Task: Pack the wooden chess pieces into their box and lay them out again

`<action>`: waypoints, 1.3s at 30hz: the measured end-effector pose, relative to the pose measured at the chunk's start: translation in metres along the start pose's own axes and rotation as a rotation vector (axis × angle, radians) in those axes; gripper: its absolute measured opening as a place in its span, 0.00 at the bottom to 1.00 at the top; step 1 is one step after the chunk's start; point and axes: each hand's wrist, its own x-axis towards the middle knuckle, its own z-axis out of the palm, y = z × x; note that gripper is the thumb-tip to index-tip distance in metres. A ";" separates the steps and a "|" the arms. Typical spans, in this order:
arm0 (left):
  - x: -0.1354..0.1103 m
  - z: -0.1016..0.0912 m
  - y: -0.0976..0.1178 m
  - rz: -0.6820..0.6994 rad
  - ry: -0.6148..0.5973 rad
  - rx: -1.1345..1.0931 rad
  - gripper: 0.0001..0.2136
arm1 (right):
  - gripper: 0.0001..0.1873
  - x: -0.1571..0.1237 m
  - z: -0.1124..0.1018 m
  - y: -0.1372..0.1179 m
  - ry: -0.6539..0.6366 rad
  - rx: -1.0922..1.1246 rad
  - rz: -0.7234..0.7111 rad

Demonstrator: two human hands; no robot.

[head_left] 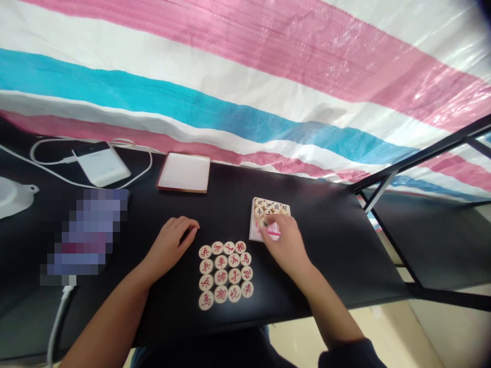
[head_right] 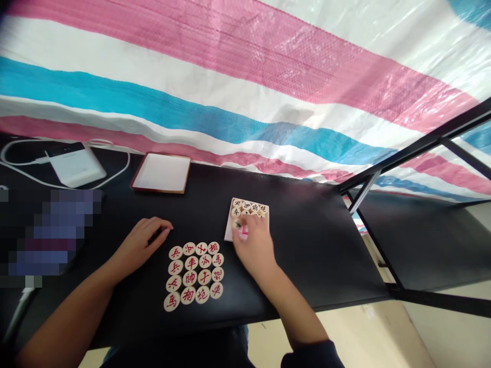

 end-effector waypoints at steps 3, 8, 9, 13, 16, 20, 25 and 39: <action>0.000 0.000 0.000 0.008 0.002 0.002 0.09 | 0.10 0.000 -0.006 0.030 0.111 -0.095 0.159; -0.001 0.000 0.001 0.001 0.009 -0.006 0.10 | 0.12 0.004 -0.001 0.056 0.157 -0.143 0.224; -0.001 0.000 0.001 -0.002 0.011 -0.007 0.10 | 0.12 0.005 0.000 0.057 0.161 -0.138 0.220; -0.001 -0.001 0.001 -0.009 0.011 -0.011 0.09 | 0.12 0.003 0.003 0.058 0.182 -0.131 0.195; -0.001 -0.001 0.001 -0.011 0.003 -0.010 0.10 | 0.14 0.001 0.004 0.059 0.200 -0.129 0.167; -0.001 -0.001 0.002 -0.013 0.005 -0.011 0.10 | 0.16 0.001 0.005 0.059 0.220 -0.133 0.122; -0.001 -0.001 0.002 -0.016 0.013 -0.017 0.10 | 0.15 0.001 0.007 0.058 0.258 -0.139 0.138; -0.001 -0.002 0.003 -0.027 0.008 -0.025 0.10 | 0.21 -0.007 0.017 0.066 0.245 0.015 0.260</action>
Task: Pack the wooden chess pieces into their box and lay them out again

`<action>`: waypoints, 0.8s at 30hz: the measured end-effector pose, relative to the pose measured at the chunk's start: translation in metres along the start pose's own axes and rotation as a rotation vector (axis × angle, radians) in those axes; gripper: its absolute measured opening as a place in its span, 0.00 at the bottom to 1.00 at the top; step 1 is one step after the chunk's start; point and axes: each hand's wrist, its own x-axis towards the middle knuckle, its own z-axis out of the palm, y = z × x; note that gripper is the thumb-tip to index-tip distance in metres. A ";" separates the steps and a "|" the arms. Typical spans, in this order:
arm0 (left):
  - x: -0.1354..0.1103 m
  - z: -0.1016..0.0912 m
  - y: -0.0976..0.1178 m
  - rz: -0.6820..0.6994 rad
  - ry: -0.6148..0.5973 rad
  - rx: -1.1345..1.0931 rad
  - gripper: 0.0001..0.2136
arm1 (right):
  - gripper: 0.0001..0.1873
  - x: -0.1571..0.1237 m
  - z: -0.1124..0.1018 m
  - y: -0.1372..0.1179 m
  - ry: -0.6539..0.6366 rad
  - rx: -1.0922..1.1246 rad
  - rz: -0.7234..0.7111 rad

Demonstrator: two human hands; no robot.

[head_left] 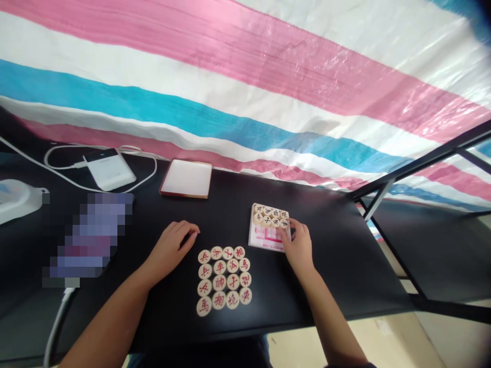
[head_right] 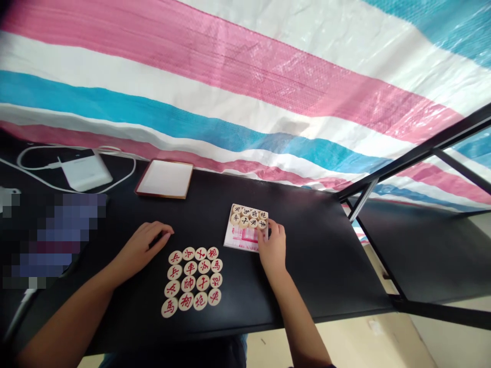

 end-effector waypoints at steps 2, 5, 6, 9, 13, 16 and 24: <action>0.000 0.000 0.000 0.000 0.000 0.003 0.10 | 0.20 0.002 0.004 -0.002 -0.028 0.017 0.006; 0.000 0.000 -0.001 0.010 -0.003 0.009 0.09 | 0.19 0.007 0.010 -0.008 -0.032 0.032 -0.036; 0.000 0.000 -0.001 0.013 -0.003 0.012 0.09 | 0.19 0.009 0.010 -0.010 -0.032 0.031 -0.061; -0.001 0.000 -0.002 0.017 0.006 0.015 0.09 | 0.22 0.012 0.010 -0.022 -0.033 -0.001 -0.156; 0.000 0.000 -0.002 0.018 0.007 0.011 0.08 | 0.28 0.018 0.012 -0.040 -0.164 -0.001 -0.403; 0.001 -0.001 -0.002 0.009 -0.004 0.015 0.09 | 0.27 0.021 0.020 -0.044 -0.278 0.043 -0.510; 0.002 -0.002 0.000 -0.008 -0.030 0.016 0.09 | 0.22 0.021 0.041 -0.035 -0.241 0.133 -0.462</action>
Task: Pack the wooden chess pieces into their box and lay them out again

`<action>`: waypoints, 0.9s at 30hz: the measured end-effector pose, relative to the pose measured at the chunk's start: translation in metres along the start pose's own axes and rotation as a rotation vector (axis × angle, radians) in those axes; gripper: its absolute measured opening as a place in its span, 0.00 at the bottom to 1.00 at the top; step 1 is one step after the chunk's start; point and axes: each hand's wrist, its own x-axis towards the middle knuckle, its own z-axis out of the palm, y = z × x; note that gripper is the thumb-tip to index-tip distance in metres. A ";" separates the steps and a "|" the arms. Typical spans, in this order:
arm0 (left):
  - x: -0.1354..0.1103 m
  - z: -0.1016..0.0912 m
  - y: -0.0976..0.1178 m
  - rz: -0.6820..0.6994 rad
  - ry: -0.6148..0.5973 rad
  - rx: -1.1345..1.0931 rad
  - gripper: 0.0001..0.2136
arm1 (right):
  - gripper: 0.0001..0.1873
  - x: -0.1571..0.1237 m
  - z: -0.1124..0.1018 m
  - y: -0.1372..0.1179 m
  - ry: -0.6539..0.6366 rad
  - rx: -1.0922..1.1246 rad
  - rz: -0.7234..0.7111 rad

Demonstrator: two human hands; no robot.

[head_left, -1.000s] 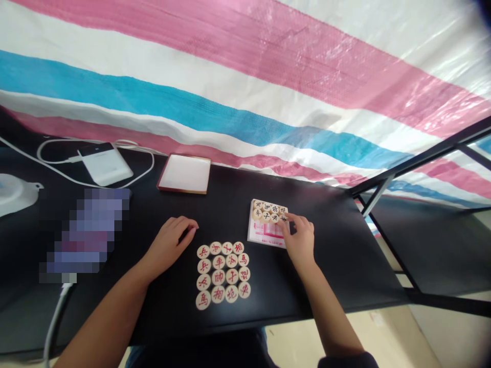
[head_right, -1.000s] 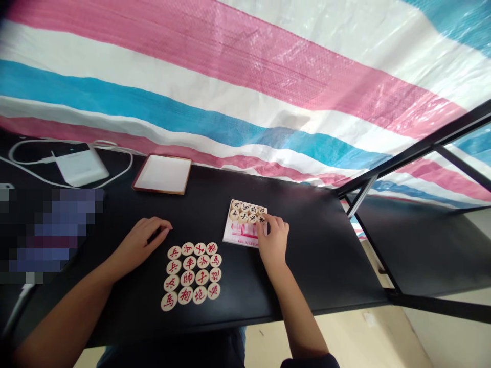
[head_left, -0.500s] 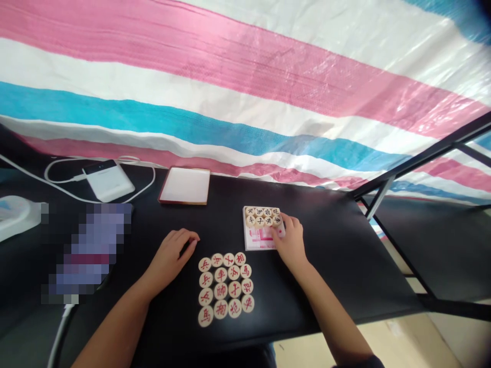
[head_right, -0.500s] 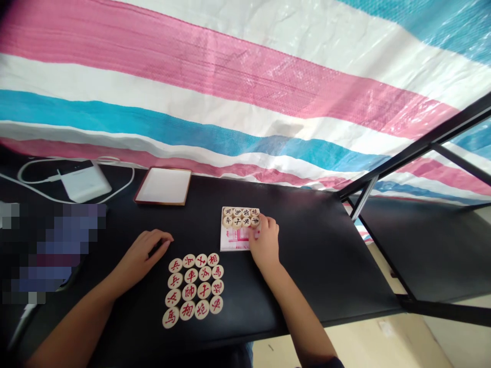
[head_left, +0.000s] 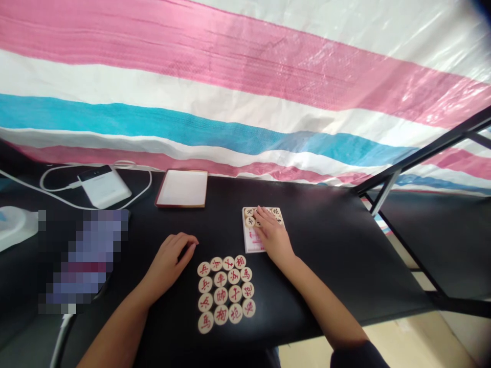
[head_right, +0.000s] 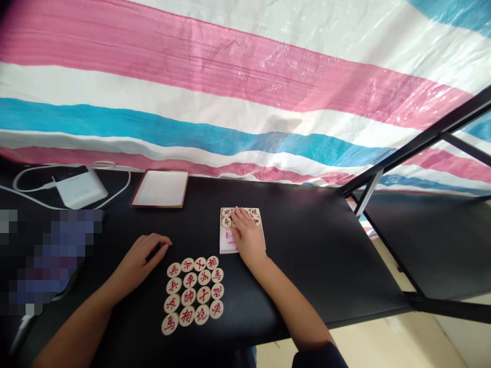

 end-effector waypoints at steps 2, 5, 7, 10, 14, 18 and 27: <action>0.000 0.000 0.000 -0.003 0.003 -0.002 0.09 | 0.22 0.001 0.000 -0.001 0.006 0.001 0.006; 0.000 0.000 0.000 0.000 0.008 0.000 0.08 | 0.23 0.000 -0.003 -0.004 0.015 0.010 0.009; 0.000 0.000 0.000 0.002 0.010 0.001 0.08 | 0.24 -0.003 -0.006 -0.004 0.038 0.009 0.025; 0.000 0.000 0.000 0.006 0.016 0.000 0.08 | 0.25 -0.008 -0.012 -0.002 0.081 -0.021 0.074; 0.000 0.000 0.000 0.011 0.016 0.001 0.08 | 0.26 -0.011 -0.016 0.004 0.098 -0.046 0.148; 0.000 0.001 -0.001 0.006 0.013 0.002 0.08 | 0.26 -0.010 -0.014 0.005 0.099 -0.050 0.177; -0.001 0.001 -0.001 0.004 0.012 0.009 0.09 | 0.25 -0.009 -0.013 0.003 0.131 -0.051 0.186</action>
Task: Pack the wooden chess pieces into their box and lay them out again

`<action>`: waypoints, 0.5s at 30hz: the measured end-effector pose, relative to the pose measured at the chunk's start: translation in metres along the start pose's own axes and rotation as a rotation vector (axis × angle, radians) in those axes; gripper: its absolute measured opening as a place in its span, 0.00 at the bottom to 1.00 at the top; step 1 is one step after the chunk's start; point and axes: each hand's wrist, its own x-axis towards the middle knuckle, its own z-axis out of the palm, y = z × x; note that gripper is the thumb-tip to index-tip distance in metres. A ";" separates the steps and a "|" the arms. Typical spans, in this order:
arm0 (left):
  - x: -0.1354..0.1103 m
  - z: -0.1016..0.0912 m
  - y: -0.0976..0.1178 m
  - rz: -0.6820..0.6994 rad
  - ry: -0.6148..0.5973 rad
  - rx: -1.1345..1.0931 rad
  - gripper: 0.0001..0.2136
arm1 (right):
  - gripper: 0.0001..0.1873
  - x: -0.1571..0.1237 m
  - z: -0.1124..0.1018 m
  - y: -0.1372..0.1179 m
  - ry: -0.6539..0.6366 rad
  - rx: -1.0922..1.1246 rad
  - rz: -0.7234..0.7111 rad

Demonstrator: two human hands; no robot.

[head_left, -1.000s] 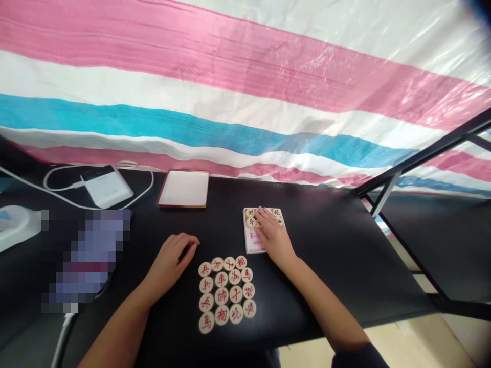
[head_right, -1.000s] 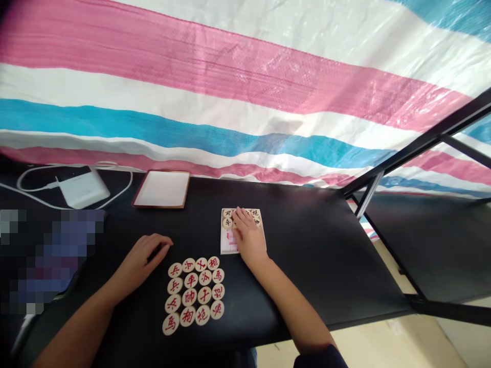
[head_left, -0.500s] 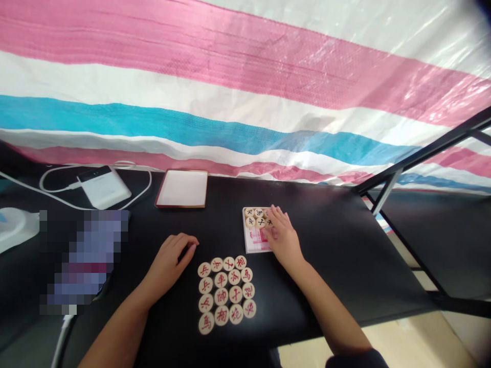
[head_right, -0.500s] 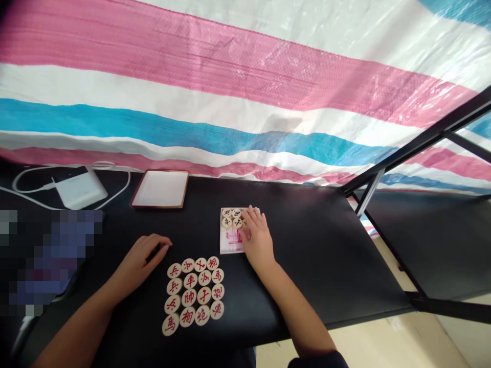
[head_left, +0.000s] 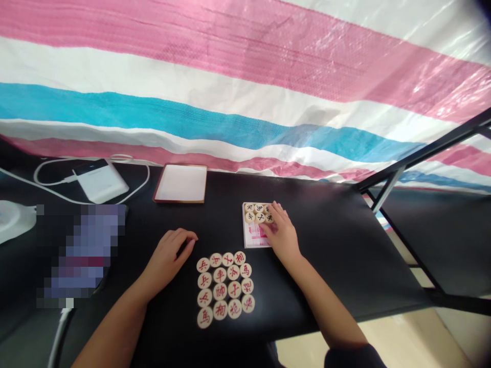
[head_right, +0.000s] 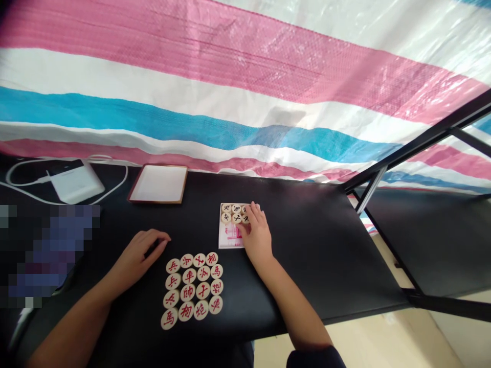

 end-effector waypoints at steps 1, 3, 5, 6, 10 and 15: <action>0.000 0.000 0.000 0.000 -0.002 -0.001 0.09 | 0.24 -0.001 -0.004 -0.003 0.023 0.002 -0.005; 0.000 0.000 0.001 -0.003 -0.011 -0.001 0.09 | 0.21 -0.005 -0.013 -0.014 0.095 0.010 0.001; 0.001 0.000 0.002 -0.008 -0.016 -0.001 0.09 | 0.15 -0.012 -0.022 -0.031 0.133 0.045 0.000; 0.001 0.000 0.003 -0.009 -0.015 0.000 0.09 | 0.12 -0.017 -0.025 -0.040 0.105 0.075 -0.021; 0.000 -0.001 0.005 -0.008 -0.009 -0.006 0.09 | 0.08 -0.034 -0.024 -0.068 -0.217 0.179 -0.128; -0.001 -0.001 0.005 0.000 0.009 -0.016 0.09 | 0.12 -0.039 -0.015 -0.075 -0.418 0.112 -0.121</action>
